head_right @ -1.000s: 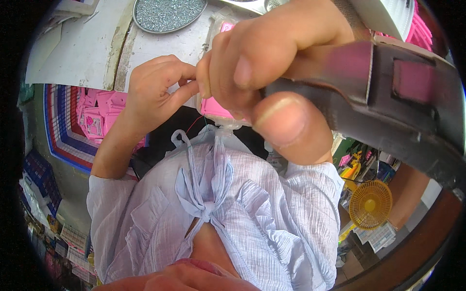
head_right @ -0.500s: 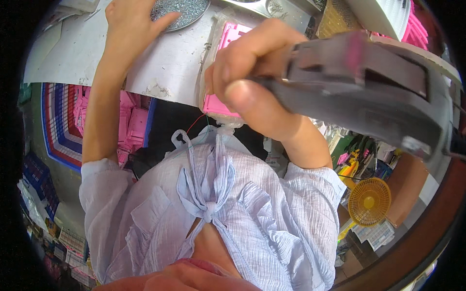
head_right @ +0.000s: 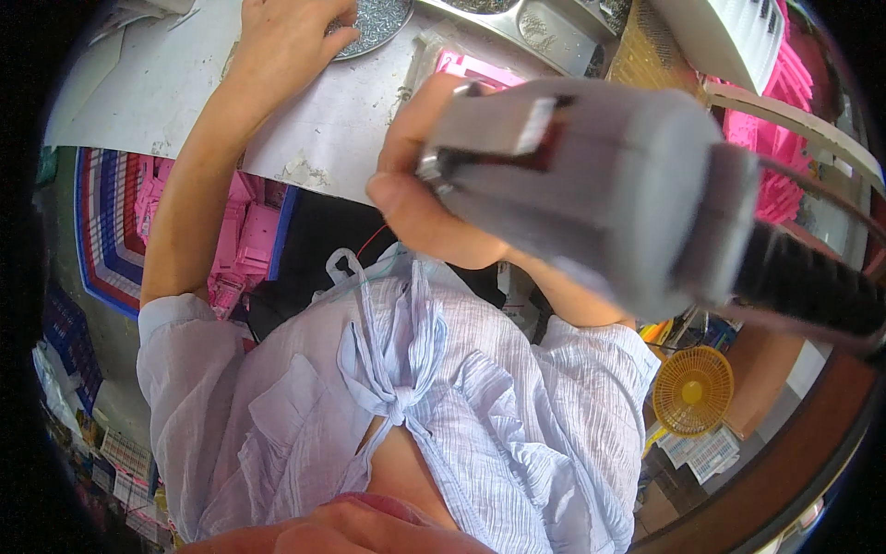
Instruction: Assembling the internal components and housing of a small pink electronic device, including soldering and screw installation.
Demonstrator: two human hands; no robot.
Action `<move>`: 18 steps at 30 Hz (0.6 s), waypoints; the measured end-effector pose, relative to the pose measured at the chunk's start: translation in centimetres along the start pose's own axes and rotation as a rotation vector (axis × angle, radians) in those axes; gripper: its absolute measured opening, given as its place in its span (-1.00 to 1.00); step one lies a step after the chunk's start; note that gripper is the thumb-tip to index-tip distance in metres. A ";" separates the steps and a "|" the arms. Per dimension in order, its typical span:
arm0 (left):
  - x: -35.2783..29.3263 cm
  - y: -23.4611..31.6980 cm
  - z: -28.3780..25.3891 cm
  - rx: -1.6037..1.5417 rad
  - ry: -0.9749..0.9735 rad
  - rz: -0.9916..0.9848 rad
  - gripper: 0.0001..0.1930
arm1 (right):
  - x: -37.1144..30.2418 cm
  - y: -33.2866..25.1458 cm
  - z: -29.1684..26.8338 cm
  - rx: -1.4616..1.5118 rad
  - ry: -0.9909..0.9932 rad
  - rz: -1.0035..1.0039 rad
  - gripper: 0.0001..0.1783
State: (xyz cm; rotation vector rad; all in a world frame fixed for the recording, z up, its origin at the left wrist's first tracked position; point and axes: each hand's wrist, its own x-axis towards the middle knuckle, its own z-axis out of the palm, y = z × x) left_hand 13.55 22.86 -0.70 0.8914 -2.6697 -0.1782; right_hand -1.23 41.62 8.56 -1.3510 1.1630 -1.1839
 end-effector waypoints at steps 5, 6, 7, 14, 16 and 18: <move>0.7 0.1 0.4 0.024 0.043 0.041 -0.78 | 0.2 -0.4 0.7 -0.192 -0.041 -0.036 -0.69; 0.8 0.0 0.5 0.045 0.052 0.039 -0.78 | 0.2 -0.3 0.8 -0.231 -0.049 -0.065 -0.70; 0.9 -0.3 0.8 0.058 0.078 0.052 -0.77 | 0.8 -0.3 -0.1 -0.272 -0.140 -0.102 -0.71; -3.6 2.9 -2.7 -0.264 0.077 0.359 -0.83 | 0.0 -2.8 -1.2 0.231 0.043 -0.302 -0.72; -6.7 5.6 -3.7 -0.436 0.023 0.354 -0.85 | -0.5 -3.2 -1.0 0.253 0.037 -0.312 -0.70; -8.4 6.8 -3.8 -0.601 -0.013 0.308 -0.86 | -1.0 -3.2 -0.4 0.260 0.044 -0.303 -0.70</move>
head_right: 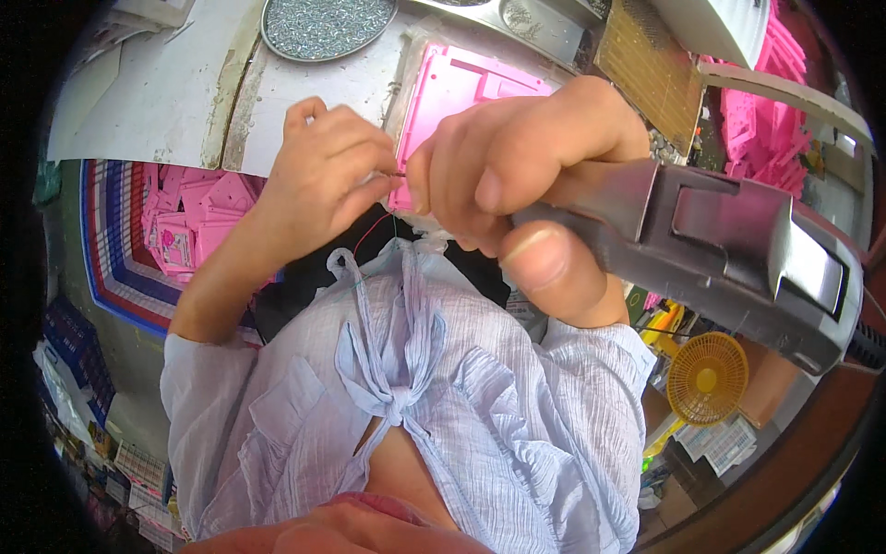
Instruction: Assembling the internal components and housing of a small pink electronic device, including soldering and screw installation.
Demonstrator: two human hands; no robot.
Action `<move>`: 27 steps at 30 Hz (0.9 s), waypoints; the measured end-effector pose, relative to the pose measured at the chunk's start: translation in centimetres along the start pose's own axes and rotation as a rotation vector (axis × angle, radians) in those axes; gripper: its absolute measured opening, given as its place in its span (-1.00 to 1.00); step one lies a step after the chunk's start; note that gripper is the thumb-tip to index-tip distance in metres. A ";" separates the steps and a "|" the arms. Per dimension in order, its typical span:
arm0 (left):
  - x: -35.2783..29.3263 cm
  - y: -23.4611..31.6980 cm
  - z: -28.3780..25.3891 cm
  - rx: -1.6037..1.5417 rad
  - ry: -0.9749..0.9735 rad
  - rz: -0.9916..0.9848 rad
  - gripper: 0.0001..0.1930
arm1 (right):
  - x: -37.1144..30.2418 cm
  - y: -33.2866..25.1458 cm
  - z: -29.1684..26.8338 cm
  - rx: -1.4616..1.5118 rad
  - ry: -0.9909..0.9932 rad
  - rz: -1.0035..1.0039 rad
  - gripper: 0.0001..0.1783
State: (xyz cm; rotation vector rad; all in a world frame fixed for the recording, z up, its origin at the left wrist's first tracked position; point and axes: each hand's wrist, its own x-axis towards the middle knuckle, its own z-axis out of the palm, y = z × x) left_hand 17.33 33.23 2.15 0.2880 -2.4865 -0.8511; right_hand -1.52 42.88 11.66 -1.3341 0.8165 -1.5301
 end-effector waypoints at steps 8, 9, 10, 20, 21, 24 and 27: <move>-1.0 1.0 1.1 -0.171 0.040 -0.086 -0.88 | -1.1 0.5 1.2 0.003 0.072 0.060 -0.66; -1.1 1.1 0.9 -0.109 -0.008 -0.064 -0.85 | -1.3 0.5 1.5 -0.003 0.093 0.083 -0.65; -1.1 1.1 0.5 -0.047 -0.055 -0.042 -0.80 | -1.5 0.5 1.5 0.023 0.102 0.095 -0.66; -1.0 0.0 1.5 -0.017 -0.207 0.067 -0.46 | -4.0 3.1 2.0 -0.123 0.035 0.102 -0.70; -1.1 0.0 1.5 -0.021 -0.203 0.059 -0.46 | -4.0 3.4 2.0 -0.188 0.000 0.083 -0.71; -1.1 0.3 1.3 -0.023 -0.188 0.037 -0.48 | -3.9 4.5 2.4 -0.278 -0.057 -0.022 -0.72; -0.6 0.5 1.6 0.008 -0.194 0.023 -0.51 | -3.4 4.3 2.0 -0.285 -0.090 -0.032 -0.73</move>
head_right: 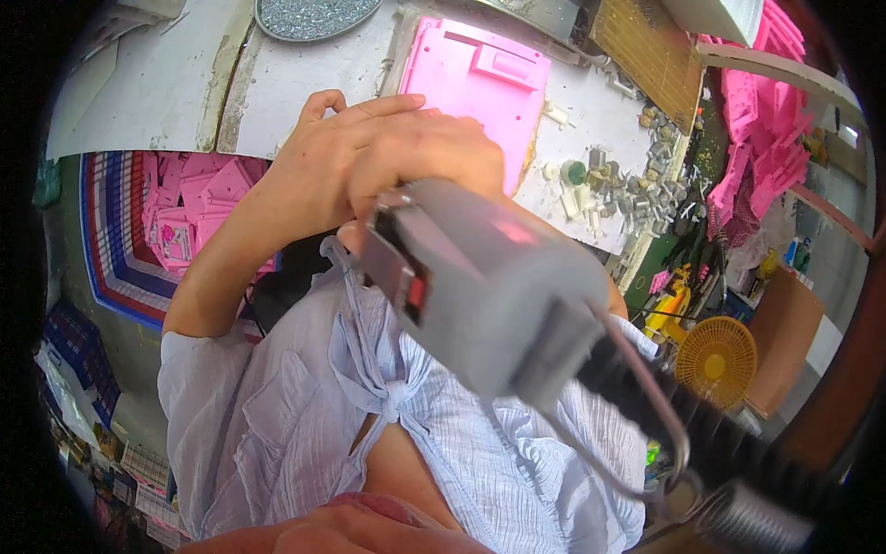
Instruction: Assembling the internal components and housing of a small pink electronic device, including soldering and screw installation.
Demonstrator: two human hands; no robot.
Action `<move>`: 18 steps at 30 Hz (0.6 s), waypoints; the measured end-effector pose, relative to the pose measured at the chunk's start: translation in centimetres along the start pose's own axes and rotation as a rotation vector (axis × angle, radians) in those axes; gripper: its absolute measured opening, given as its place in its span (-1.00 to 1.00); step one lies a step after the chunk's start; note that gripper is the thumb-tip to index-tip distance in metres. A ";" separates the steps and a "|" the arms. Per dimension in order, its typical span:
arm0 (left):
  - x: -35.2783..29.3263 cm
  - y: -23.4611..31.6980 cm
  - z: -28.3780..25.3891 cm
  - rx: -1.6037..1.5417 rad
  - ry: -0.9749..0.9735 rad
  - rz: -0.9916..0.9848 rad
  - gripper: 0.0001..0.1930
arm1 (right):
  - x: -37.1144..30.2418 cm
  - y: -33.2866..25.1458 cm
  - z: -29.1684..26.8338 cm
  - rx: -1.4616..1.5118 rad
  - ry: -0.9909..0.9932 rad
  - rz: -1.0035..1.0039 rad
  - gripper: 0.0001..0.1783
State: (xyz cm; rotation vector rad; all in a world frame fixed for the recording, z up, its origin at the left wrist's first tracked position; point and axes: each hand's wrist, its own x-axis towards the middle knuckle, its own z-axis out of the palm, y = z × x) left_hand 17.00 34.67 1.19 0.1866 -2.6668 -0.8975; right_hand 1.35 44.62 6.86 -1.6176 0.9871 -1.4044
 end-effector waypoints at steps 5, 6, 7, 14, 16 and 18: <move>1.1 0.6 -1.2 0.082 -0.050 0.032 -0.55 | -1.9 -3.1 -6.3 0.268 0.178 -0.038 -0.69; 1.8 0.5 -0.9 0.068 -0.037 0.042 -0.54 | -2.6 -4.3 -8.1 0.265 0.236 -0.107 -0.70; 3.3 0.9 -0.1 0.020 0.028 0.081 -0.53 | -3.6 -5.9 -9.4 0.210 0.338 -0.103 -0.74; 6.7 3.1 3.7 0.304 0.024 0.044 -0.54 | -6.1 -0.7 -11.0 0.132 0.559 -0.120 -0.84; 6.8 3.3 3.7 0.313 -0.004 0.035 -0.53 | -5.8 -0.6 -11.9 0.105 0.520 -0.102 -0.85; 6.9 3.3 3.6 0.323 -0.015 0.021 -0.52 | -5.9 0.5 -12.4 0.155 0.500 -0.125 -0.85</move>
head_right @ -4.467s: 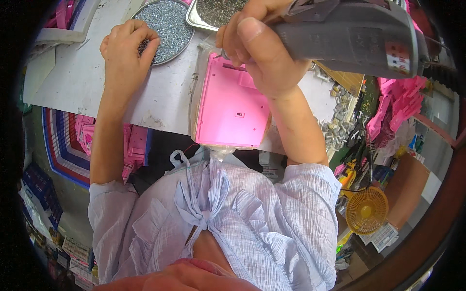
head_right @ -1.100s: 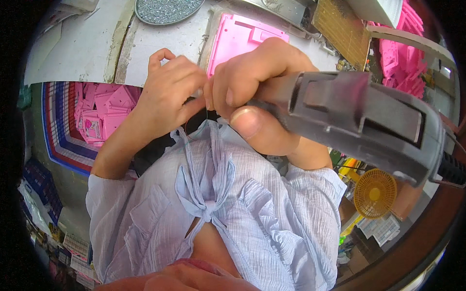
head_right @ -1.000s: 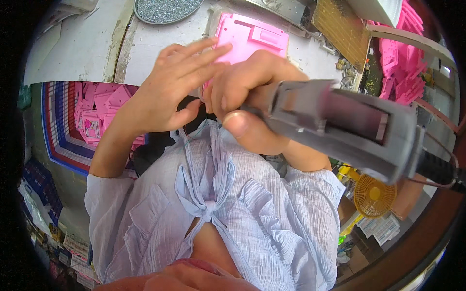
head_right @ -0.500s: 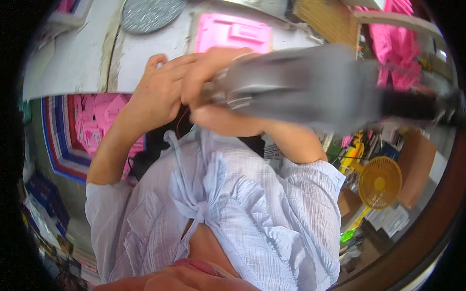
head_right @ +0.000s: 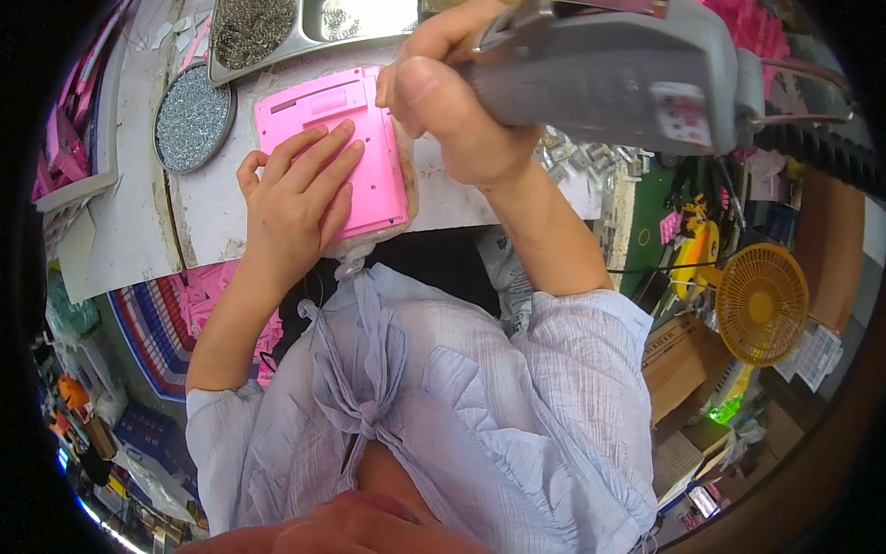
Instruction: Assembling the internal components and housing of a small pink electronic device, including soldering and screw installation.
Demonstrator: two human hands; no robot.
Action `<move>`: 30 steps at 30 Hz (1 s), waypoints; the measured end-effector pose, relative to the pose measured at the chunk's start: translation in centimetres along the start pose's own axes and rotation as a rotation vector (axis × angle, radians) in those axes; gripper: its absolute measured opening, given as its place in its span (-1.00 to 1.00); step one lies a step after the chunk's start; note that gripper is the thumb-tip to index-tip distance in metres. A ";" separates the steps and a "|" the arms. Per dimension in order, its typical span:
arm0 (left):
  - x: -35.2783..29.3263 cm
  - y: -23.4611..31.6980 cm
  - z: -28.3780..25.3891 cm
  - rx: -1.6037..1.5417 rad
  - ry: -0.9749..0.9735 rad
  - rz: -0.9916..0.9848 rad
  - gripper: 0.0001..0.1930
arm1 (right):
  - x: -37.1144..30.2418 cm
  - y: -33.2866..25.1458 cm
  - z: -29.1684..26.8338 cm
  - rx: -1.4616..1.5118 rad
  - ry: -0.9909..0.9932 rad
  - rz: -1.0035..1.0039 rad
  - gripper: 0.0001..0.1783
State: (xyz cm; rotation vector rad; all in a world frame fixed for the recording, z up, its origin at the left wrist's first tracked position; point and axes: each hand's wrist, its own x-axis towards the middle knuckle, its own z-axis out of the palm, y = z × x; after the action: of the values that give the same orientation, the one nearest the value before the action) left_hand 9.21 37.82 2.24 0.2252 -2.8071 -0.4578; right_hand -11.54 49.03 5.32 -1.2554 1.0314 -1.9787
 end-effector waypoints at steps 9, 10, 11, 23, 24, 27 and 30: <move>-0.3 -0.1 0.3 0.001 0.011 -0.009 -0.52 | 1.7 -1.4 0.5 -0.002 -0.067 -0.061 -0.84; -0.3 -0.2 0.3 -0.006 0.016 -0.009 -0.52 | 1.5 -1.1 0.6 0.013 -0.047 -0.054 -0.84; -0.1 -0.1 0.3 -0.014 0.022 -0.004 -0.52 | 1.1 -0.3 0.4 -0.019 -0.056 -0.027 -0.84; 0.1 -0.1 0.8 0.006 0.087 0.024 -0.58 | -4.3 -2.3 2.3 -0.279 -0.055 0.179 -0.75; 0.1 -0.2 0.8 -0.016 0.083 0.036 -0.58 | -4.5 -2.5 2.1 -0.314 -0.064 0.185 -0.75; 1.0 -1.0 0.6 -0.091 0.128 -0.002 -0.55 | -3.9 -3.1 2.2 -0.195 -0.022 0.144 -0.73; 3.0 -3.1 -0.3 0.025 0.250 -0.097 -0.52 | -1.9 -4.7 2.6 -0.015 -0.060 0.085 -0.72</move>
State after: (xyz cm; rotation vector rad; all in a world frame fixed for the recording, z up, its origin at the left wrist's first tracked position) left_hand 6.73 34.28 2.23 0.3966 -2.5665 -0.3870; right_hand -8.72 52.25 9.07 -1.2507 1.0541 -1.8618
